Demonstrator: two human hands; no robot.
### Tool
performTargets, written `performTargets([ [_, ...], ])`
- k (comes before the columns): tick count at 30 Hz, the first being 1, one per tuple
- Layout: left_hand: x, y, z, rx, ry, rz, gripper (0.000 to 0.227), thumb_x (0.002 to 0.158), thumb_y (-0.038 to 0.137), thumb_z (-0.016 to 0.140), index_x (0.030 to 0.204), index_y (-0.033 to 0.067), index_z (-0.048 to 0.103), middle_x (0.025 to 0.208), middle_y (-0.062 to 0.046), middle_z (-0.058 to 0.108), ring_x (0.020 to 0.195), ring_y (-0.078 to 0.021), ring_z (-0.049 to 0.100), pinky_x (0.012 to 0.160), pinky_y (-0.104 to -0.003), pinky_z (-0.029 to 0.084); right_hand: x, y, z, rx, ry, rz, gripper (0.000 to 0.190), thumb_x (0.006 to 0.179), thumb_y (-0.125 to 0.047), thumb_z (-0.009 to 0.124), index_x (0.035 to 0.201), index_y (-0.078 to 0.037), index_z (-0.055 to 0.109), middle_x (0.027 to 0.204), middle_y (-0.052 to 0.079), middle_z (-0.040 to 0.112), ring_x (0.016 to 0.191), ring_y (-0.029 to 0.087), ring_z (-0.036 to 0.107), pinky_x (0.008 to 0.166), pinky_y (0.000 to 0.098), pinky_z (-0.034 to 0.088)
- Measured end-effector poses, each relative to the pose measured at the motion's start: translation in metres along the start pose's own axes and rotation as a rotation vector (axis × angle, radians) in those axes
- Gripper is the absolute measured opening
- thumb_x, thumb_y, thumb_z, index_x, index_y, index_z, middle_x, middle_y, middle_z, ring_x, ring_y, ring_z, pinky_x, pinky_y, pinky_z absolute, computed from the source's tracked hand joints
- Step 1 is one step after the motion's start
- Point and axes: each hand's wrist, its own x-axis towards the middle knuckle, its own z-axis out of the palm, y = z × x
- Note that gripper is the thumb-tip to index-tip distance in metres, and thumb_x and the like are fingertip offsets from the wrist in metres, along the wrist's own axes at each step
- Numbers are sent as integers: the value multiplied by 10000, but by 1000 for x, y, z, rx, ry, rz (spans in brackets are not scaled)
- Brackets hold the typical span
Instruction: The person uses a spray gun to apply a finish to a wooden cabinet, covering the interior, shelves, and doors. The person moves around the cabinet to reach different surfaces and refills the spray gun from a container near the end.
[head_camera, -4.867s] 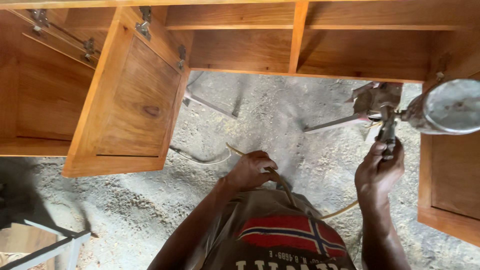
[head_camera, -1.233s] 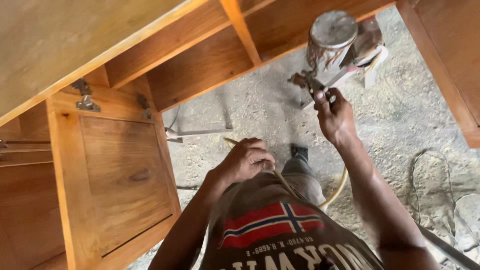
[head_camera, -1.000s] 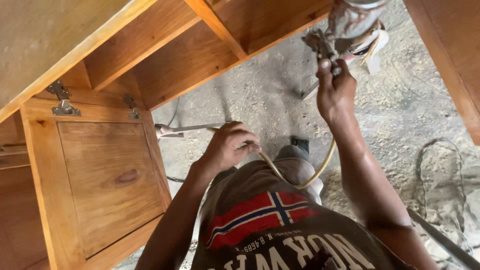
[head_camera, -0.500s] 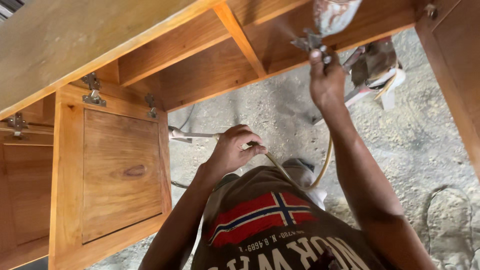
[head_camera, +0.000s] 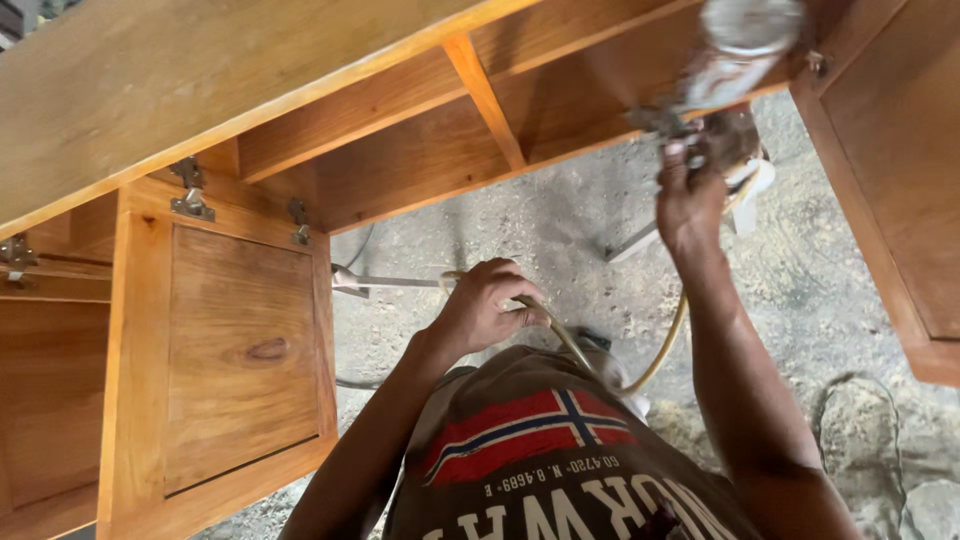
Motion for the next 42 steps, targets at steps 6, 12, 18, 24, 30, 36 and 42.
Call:
performTargets([
  [6, 6, 2, 10, 22, 7, 53, 273, 838, 331, 832, 938, 85, 770, 884, -63, 704, 890, -244, 652, 782, -398, 526, 16, 21, -6, -91, -5, -159, 730, 1073, -624, 510, 1399, 29, 489, 971, 94, 592, 825, 169, 636, 624, 329, 585],
  [12, 3, 2, 19, -32, 45, 37, 227, 870, 293, 811, 953, 87, 763, 937, -61, 719, 916, -236, 665, 812, -387, 541, 58, 35, -52, -298, 281, -172, 621, 1135, -612, 496, 1158, 5, 558, 892, 119, 714, 776, 223, 708, 678, 439, 578],
  [18, 5, 0, 25, -57, 43, -3, 225, 856, 290, 826, 942, 91, 764, 920, -53, 730, 880, -217, 670, 792, -378, 545, 16, 19, -54, -345, 152, 42, 638, 1122, -612, 432, 1176, 16, 527, 863, 200, 687, 691, 323, 647, 605, 502, 560],
  [24, 14, 5, 29, -174, -9, 7, 275, 841, 306, 837, 962, 72, 759, 911, -61, 706, 853, -195, 662, 753, -352, 554, -70, -9, -61, -362, -198, 131, 679, 1015, -625, 453, 1243, 3, 574, 725, 110, 653, 537, 210, 572, 529, 456, 499],
  [30, 21, 15, 33, -177, 0, 46, 288, 805, 267, 878, 963, 57, 759, 871, -71, 680, 845, -231, 650, 756, -372, 530, -60, 9, -94, -519, 132, 28, 582, 1124, -549, 467, 1213, 19, 556, 734, 96, 603, 550, 226, 538, 492, 439, 452],
  [36, 31, 11, 32, -105, 26, 40, 263, 818, 281, 866, 919, 70, 745, 867, -69, 675, 852, -251, 645, 778, -399, 526, -19, 44, -93, -423, 344, -297, 342, 1202, -299, 576, 1173, 41, 553, 900, 181, 655, 751, 300, 628, 655, 456, 487],
  [42, 37, 11, 30, -65, 58, 3, 274, 808, 296, 857, 917, 71, 746, 885, -96, 693, 884, -287, 659, 781, -412, 532, 38, 40, -78, -427, 359, -374, 256, 1155, -182, 612, 1232, 59, 571, 1000, 189, 685, 845, 313, 663, 739, 469, 519],
])
